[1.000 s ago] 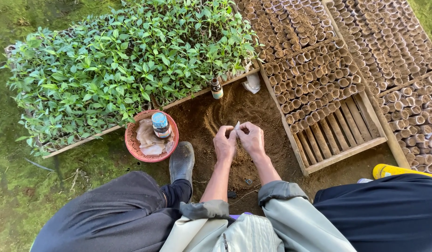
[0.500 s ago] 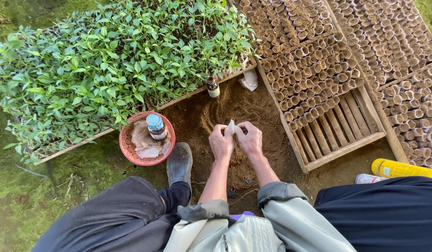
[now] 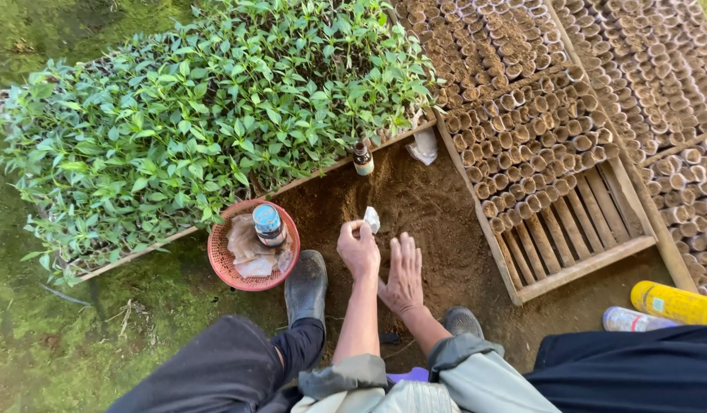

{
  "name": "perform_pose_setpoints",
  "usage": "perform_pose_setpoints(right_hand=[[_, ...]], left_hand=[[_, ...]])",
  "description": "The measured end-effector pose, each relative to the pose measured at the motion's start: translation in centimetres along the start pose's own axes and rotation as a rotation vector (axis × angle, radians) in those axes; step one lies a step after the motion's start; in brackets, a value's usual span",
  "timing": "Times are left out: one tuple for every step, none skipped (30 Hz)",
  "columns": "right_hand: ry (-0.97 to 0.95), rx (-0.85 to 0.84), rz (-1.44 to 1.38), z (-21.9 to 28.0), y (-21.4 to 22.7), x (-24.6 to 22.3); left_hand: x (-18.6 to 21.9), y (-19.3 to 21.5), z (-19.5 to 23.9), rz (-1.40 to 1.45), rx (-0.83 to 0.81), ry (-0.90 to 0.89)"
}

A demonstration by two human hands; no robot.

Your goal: Filling small cylindrical seedling tubes with soil using a trowel and hands, then placing them in a tray.

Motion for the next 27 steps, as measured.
perform_pose_setpoints(right_hand=[[0.002,-0.001,-0.003,0.2,-0.8,0.2],[0.058,-0.061,0.026,0.4,-2.2,-0.1],[0.114,-0.121,0.056,0.6,-3.6,-0.3],[0.117,-0.124,0.049,-0.2,-4.2,0.0],[0.128,-0.148,0.029,-1.0,-4.9,0.3],[0.137,-0.173,0.012,-1.6,-5.4,0.7],[0.137,-0.179,0.008,-2.4,-5.9,1.0],[0.187,-0.16,0.005,-3.4,-6.2,1.1],[0.237,-0.141,0.002,-4.4,-6.4,1.2],[0.237,-0.142,0.0,-5.4,-7.5,2.1],[0.297,-0.099,0.038,-6.3,-8.3,2.7],[0.358,-0.052,0.073,-7.3,-9.1,3.1],[0.359,-0.05,0.069,-8.8,-9.1,3.4],[0.385,-0.062,0.118,-10.2,-9.2,3.6],[0.411,-0.075,0.166,-11.6,-9.4,3.8],[0.408,-0.076,0.166,-12.6,-9.6,4.2],[0.373,-0.089,0.15,-13.6,-9.8,4.7],[0.339,-0.102,0.138,-14.6,-9.8,5.6],[0.337,-0.103,0.143,-14.5,-9.1,5.7],[0.14,-0.2,0.066,-15.0,-9.0,7.2],[-0.059,-0.294,-0.012,-15.1,-9.0,8.6],[-0.054,-0.295,-0.011,-14.6,-8.7,9.0],[-0.245,-0.33,-0.015,-13.8,-8.6,10.8],[-0.435,-0.361,-0.02,-12.9,-8.6,12.6],[-0.43,-0.36,-0.02,-12.6,-7.3,12.2],[-0.638,-0.327,-0.285,-11.4,-6.2,12.6],[-0.842,-0.287,-0.554,-10.1,-5.2,12.9]], left_hand=[[0.3,0.2,0.1,-0.001,0.004,0.0],[0.6,0.6,0.1,-0.008,0.03,0.002],[0.9,1.0,0.1,-0.015,0.056,0.003],[0.7,1.0,-0.2,-0.018,0.063,0.004],[0.4,1.0,-0.6,-0.012,0.067,0.009],[0.1,0.9,-0.7,-0.007,0.069,0.018],[-0.2,1.0,-0.9,-0.011,0.073,0.021],[-0.4,0.8,-1.1,-0.029,0.076,0.025],[-0.6,0.6,-1.2,-0.047,0.078,0.03],[-0.6,0.6,-1.2,-0.049,0.079,0.03],[-0.5,0.6,-1.0,-0.052,0.081,0.029],[-0.4,0.7,-1.0,-0.055,0.084,0.023],[-0.5,0.5,-1.2,-0.055,0.087,0.019],[-0.8,0.4,-1.3,-0.052,0.085,0.033],[-1.0,0.3,-1.4,-0.048,0.083,0.046],[-1.2,0.2,-1.6,-0.051,0.081,0.046],[-1.2,0.2,-1.8,-0.075,0.086,0.028],[-1.2,-0.1,-1.8,-0.096,0.088,0.011],[-1.2,-0.1,-1.5,-0.094,0.083,0.013],[-0.9,-0.4,-1.5,-0.097,0.076,0.0],[-0.7,-0.6,-1.4,-0.1,0.07,-0.012],[-0.6,-0.8,-1.3,-0.097,0.072,-0.01],[-0.5,-1.1,-1.2,-0.108,0.063,-0.014],[-0.5,-1.3,-1.2,-0.118,0.054,-0.02],[-0.4,-1.5,-1.2,-0.113,0.058,-0.02],[-0.5,-1.8,-1.0,-0.138,0.037,-0.016],[-0.6,-2.2,-0.7,-0.163,0.017,-0.012]])
Point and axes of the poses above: each hand's wrist, its own z-axis away from the middle knuckle, its own y-axis out of the back of the hand, x = y × z, the point moved 8 cm from there along -z, towards the middle knuckle, and after that the axes turned 7 degrees about x, right-handed, at the moved point
